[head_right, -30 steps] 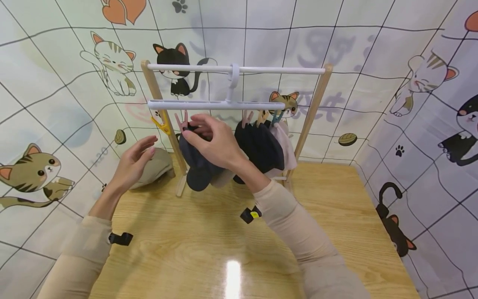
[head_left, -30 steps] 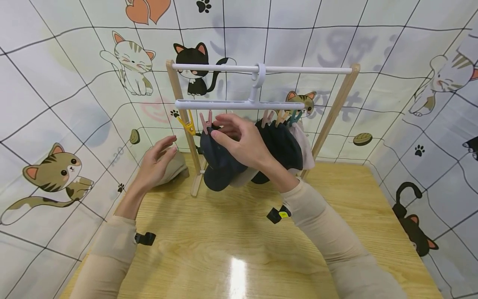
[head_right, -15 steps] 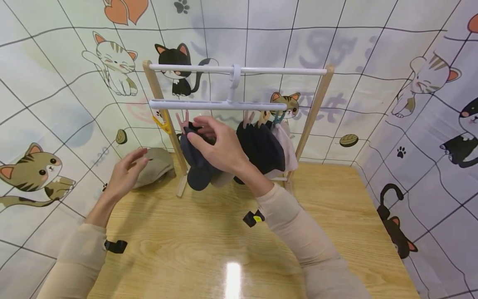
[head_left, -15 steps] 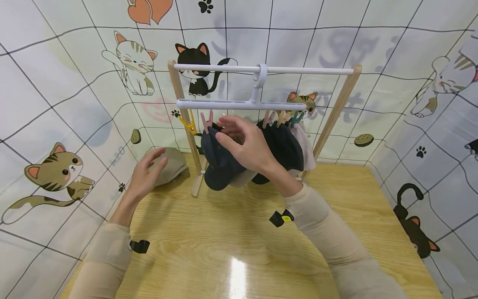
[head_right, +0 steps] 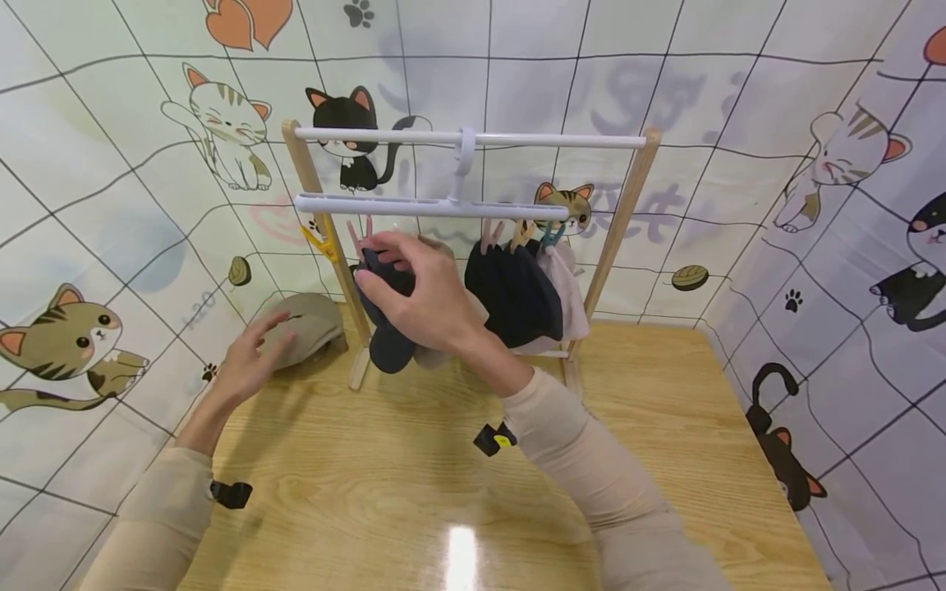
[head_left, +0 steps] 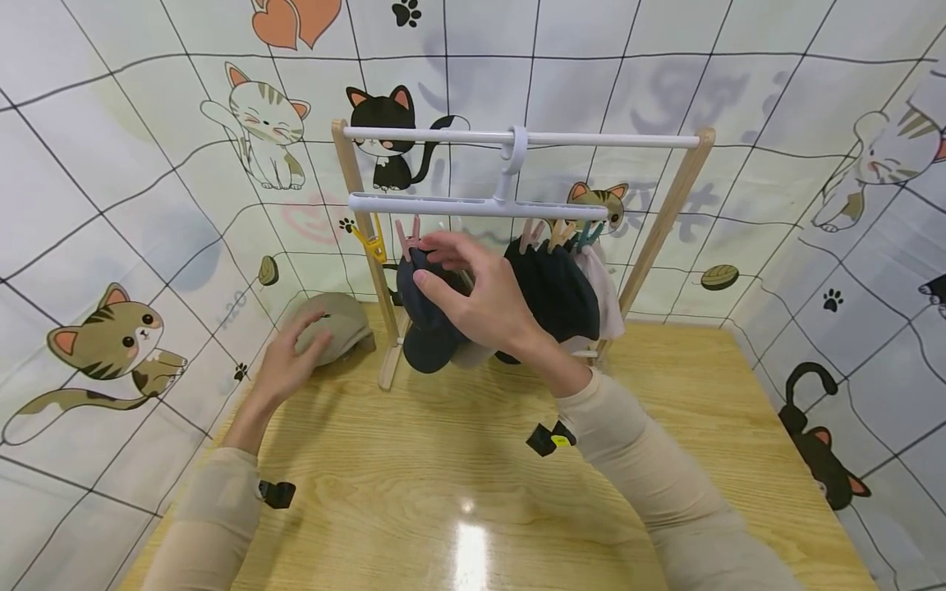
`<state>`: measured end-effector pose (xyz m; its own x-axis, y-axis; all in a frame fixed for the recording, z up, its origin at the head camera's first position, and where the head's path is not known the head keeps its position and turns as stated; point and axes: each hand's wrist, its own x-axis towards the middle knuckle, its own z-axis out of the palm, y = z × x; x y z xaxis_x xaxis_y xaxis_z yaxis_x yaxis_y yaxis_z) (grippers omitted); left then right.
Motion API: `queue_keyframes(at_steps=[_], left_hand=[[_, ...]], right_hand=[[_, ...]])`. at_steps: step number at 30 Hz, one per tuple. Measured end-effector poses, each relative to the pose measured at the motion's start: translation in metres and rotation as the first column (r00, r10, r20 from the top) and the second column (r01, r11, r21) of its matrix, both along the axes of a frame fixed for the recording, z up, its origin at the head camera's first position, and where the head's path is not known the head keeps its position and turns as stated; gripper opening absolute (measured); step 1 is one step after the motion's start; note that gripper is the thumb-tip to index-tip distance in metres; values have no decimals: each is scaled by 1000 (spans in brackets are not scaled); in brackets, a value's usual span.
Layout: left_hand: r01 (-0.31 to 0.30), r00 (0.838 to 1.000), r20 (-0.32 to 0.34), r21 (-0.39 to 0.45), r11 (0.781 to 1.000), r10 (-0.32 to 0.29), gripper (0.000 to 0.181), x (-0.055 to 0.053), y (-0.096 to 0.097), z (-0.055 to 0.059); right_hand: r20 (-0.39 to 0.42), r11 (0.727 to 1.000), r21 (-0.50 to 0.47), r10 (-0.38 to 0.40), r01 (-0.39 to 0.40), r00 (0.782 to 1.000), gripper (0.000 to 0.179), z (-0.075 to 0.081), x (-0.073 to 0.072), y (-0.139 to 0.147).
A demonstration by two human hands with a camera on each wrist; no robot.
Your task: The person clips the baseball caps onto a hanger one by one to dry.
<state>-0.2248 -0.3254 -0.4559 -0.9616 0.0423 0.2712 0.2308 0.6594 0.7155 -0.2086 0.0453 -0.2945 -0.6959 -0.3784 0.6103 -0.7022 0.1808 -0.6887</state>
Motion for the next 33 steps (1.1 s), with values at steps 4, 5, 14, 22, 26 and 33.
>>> queue_keyframes(at_steps=[4, 5, 14, 22, 26, 33], left_hand=[[15, 1000, 13, -35, 999, -14, 62, -1, 0, -7], [21, 1000, 14, -41, 999, -20, 62, -1, 1, -9], [40, 999, 25, -111, 993, -37, 69, -3, 2, -23], [33, 999, -28, -216, 976, -40, 79, -9, 0, -33], [2, 997, -73, -280, 960, -23, 82, -11, 1, -36], [-42, 997, -80, -310, 950, 17, 81, -15, 2, -44]], right_hand=[[7, 1000, -10, 27, -27, 1000, 51, 0, 3, -8], [15, 999, -12, 34, -33, 999, 52, 1, 3, -10], [73, 998, 21, 50, -51, 996, 62, 2, 7, -29], [153, 997, 25, 64, -68, 986, 73, 4, 6, -42], [185, 998, 27, 59, -65, 981, 77, 4, 4, -49], [222, 996, -12, 85, -85, 971, 82, 4, 2, -60]])
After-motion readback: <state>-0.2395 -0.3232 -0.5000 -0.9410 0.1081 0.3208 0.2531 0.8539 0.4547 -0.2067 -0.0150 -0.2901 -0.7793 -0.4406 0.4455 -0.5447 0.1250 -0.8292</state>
